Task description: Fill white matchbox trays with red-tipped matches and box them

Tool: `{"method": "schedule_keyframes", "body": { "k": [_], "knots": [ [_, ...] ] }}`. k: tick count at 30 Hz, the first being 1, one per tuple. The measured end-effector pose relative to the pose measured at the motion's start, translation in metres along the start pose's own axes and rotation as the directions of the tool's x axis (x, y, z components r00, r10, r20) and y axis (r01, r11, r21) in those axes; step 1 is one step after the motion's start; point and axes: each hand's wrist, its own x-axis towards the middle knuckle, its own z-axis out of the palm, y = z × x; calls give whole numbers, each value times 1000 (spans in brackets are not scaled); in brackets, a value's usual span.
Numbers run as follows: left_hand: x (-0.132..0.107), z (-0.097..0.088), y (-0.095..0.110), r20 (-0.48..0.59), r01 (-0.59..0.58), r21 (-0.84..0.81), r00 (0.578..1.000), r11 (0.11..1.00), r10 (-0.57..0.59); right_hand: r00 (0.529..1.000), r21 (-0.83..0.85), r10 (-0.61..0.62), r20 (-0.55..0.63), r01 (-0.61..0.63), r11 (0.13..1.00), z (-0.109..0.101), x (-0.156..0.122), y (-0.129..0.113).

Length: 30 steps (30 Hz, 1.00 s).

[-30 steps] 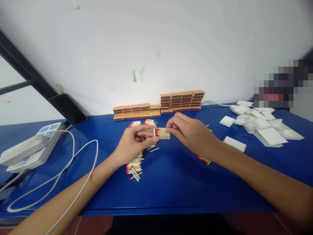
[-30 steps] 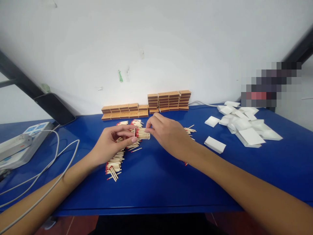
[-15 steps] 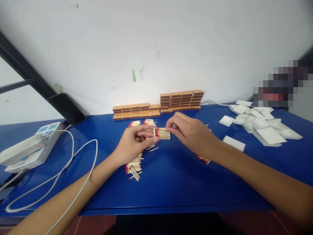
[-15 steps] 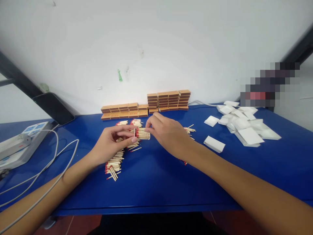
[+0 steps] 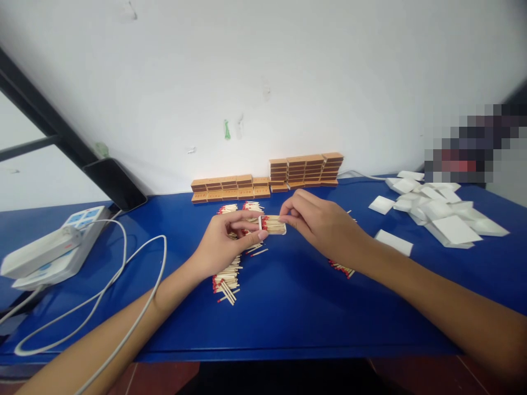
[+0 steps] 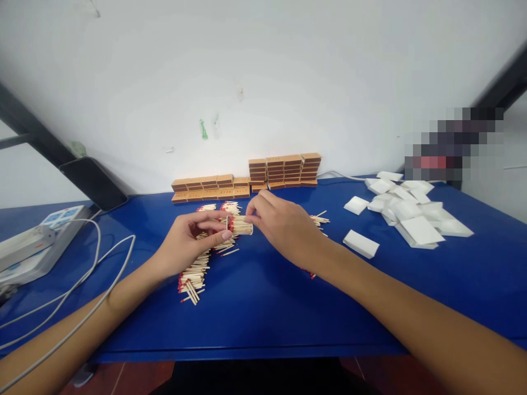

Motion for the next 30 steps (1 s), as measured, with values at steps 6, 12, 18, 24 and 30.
{"method": "schedule_keyframes", "body": {
  "k": [6, 12, 18, 24, 30],
  "knots": [
    [0, 0, -1, -10, 6, 46, 1000, 999, -5, 1000, -19, -5, 11, 5, 1000, 4, 0, 1],
    [0, 0, -2, -5, 9, 50, 1000, 999, -9, 1000, -12, -26, 0, 26, 1000, 7, -1, 2],
    [1, -1, -3, -63, -21, 14, 998, 1000, 22, 996, 65, -34, -79, 39, 997, 3, -1, -3],
    [4, -6, 1, -223, -82, -28, 972, 996, 73, 998, 105, -42, 48, 37, 994, 13, -5, -7],
    [6, -5, 1, -224, -58, -15, 973, 998, 54, 934, 158, -123, 335, 73, 985, 37, -12, -8]
  ]
}}
